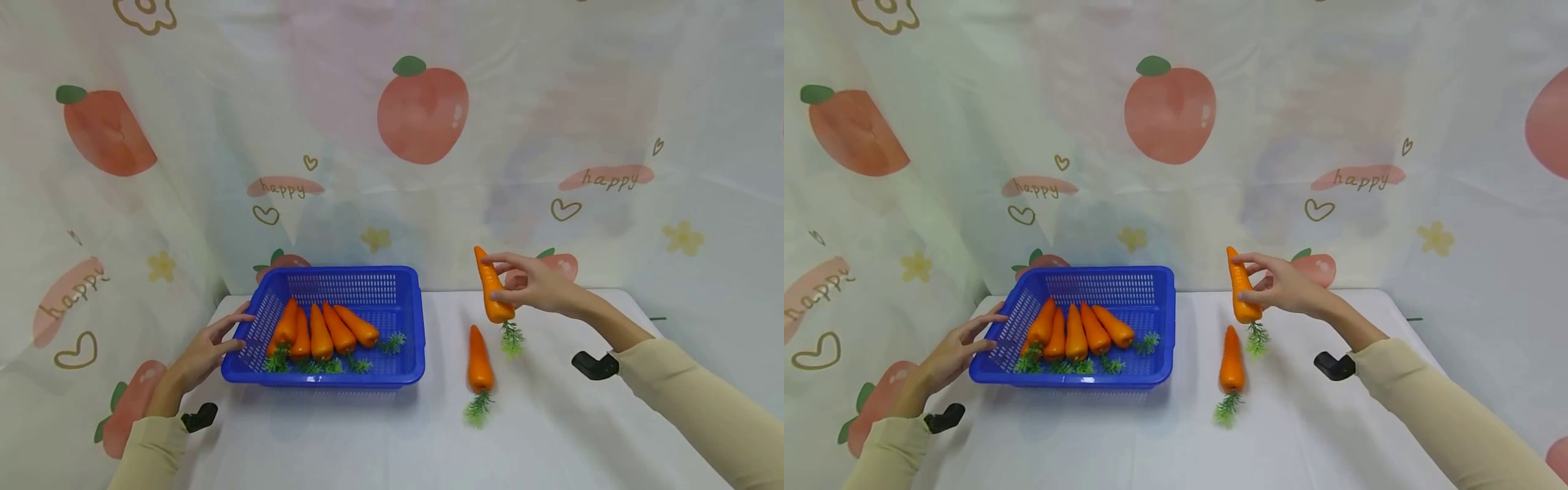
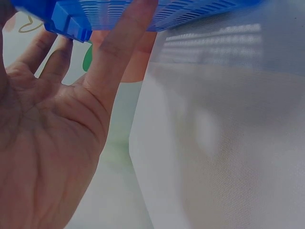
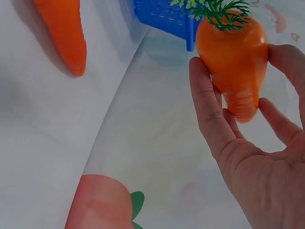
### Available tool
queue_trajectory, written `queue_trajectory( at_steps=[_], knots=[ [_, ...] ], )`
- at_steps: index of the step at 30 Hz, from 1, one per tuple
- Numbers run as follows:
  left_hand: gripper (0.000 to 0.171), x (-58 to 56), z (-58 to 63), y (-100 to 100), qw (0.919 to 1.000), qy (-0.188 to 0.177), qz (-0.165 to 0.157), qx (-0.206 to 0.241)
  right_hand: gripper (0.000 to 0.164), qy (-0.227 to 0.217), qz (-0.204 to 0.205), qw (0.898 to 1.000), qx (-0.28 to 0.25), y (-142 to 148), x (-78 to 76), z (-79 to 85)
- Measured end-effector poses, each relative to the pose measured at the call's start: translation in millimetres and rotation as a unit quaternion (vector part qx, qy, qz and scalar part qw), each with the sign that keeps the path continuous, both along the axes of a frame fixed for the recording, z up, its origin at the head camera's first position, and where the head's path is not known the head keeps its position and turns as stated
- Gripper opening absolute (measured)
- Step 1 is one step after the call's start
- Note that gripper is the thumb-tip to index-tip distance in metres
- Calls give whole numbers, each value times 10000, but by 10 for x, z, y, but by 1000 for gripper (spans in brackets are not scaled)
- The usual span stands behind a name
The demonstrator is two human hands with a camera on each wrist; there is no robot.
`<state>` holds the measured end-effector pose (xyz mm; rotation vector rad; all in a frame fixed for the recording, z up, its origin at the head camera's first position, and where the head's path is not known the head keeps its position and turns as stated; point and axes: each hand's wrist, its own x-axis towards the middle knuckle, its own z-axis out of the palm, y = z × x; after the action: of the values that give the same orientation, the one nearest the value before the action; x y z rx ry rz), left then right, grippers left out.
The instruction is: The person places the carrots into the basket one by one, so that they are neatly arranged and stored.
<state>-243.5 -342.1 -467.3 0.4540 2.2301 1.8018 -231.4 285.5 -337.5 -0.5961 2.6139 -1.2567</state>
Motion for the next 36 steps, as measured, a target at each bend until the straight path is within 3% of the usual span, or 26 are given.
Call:
queue_trajectory(
  at_steps=[14,36],
  knots=[
    [53,-26,-25,-10,9999,71,38,-63,68,-387,266,9989,-76,-280,-85,38],
    [53,-9,-15,3,10000,22,79,-48,67,-558,1172,9914,149,-1358,-609,-52]
  ],
)
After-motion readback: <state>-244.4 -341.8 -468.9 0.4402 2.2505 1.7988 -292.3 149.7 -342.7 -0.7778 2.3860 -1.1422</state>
